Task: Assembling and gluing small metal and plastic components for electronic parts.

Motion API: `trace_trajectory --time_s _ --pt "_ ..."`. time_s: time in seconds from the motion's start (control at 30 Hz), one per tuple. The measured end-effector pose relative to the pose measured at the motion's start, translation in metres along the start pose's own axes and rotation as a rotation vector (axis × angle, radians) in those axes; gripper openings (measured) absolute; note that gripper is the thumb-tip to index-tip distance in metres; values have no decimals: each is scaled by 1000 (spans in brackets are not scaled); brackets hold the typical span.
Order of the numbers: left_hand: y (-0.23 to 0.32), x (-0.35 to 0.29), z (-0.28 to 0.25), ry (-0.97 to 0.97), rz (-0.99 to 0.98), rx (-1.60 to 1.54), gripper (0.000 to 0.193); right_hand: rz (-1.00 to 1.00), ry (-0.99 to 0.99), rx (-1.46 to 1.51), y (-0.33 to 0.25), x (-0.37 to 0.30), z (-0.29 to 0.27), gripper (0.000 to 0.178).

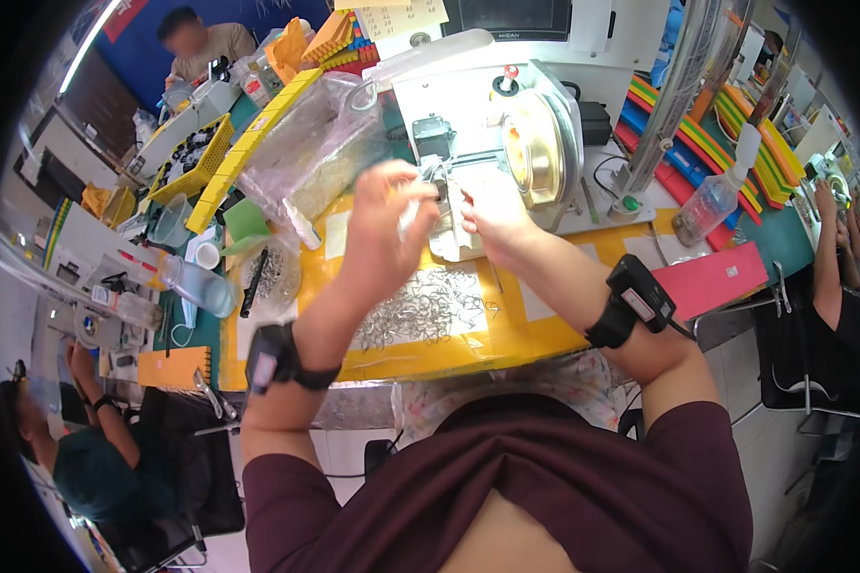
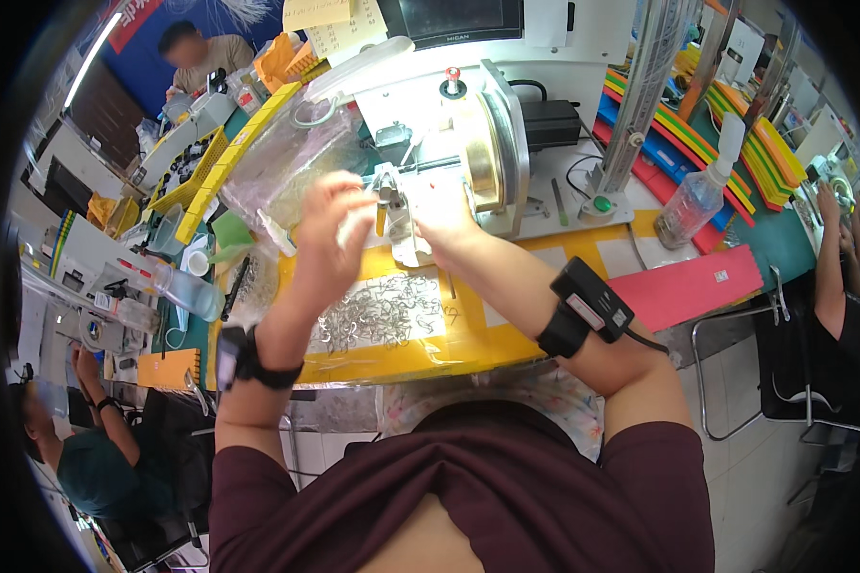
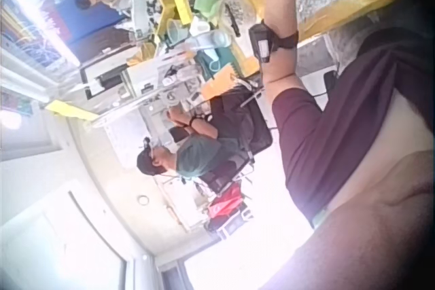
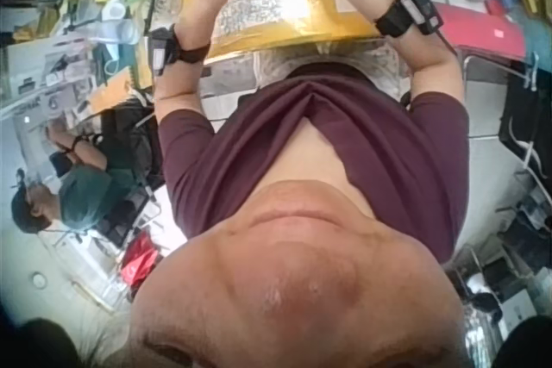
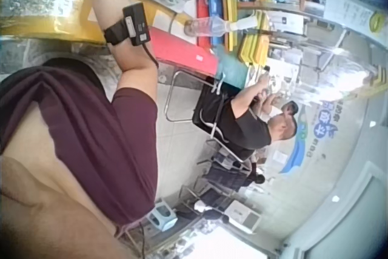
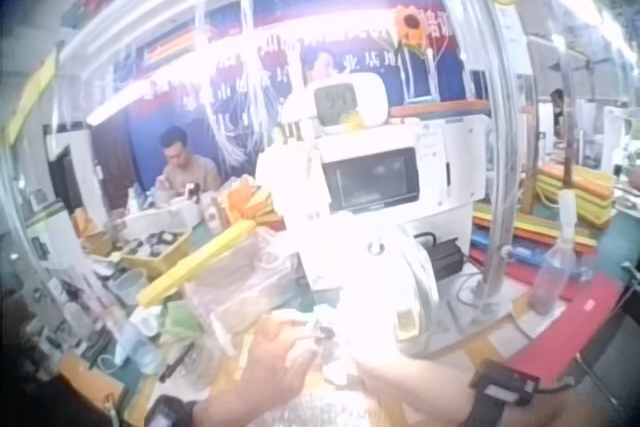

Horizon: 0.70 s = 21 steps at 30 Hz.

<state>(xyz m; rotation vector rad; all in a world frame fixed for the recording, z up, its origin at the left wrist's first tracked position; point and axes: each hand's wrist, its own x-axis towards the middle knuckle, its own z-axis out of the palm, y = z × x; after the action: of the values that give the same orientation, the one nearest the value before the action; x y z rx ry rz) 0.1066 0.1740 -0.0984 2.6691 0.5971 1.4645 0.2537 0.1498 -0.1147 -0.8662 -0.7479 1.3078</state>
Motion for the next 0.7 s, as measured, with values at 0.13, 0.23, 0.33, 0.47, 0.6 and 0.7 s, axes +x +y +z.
trace_trajectory --time_s 0.13,0.23,0.33,0.47,0.6,0.7 --pt "-43 47 12 -106 -475 -173 25 -201 234 -211 22 46 -6 3" --pt "-40 84 19 -585 -725 -158 24 -351 436 -368 25 71 -4 6" --pt "-34 85 23 -582 -766 -416 17 -367 362 -283 26 64 5 15" --pt "-49 80 18 -516 -839 -468 13 -289 375 -514 27 50 4 18" --pt "-44 66 11 -93 -802 -684 12 -322 46 -545 29 -21 -25 18" --pt "10 52 7 188 -710 -675 2 -500 -38 -897 13 -73 -50 19"
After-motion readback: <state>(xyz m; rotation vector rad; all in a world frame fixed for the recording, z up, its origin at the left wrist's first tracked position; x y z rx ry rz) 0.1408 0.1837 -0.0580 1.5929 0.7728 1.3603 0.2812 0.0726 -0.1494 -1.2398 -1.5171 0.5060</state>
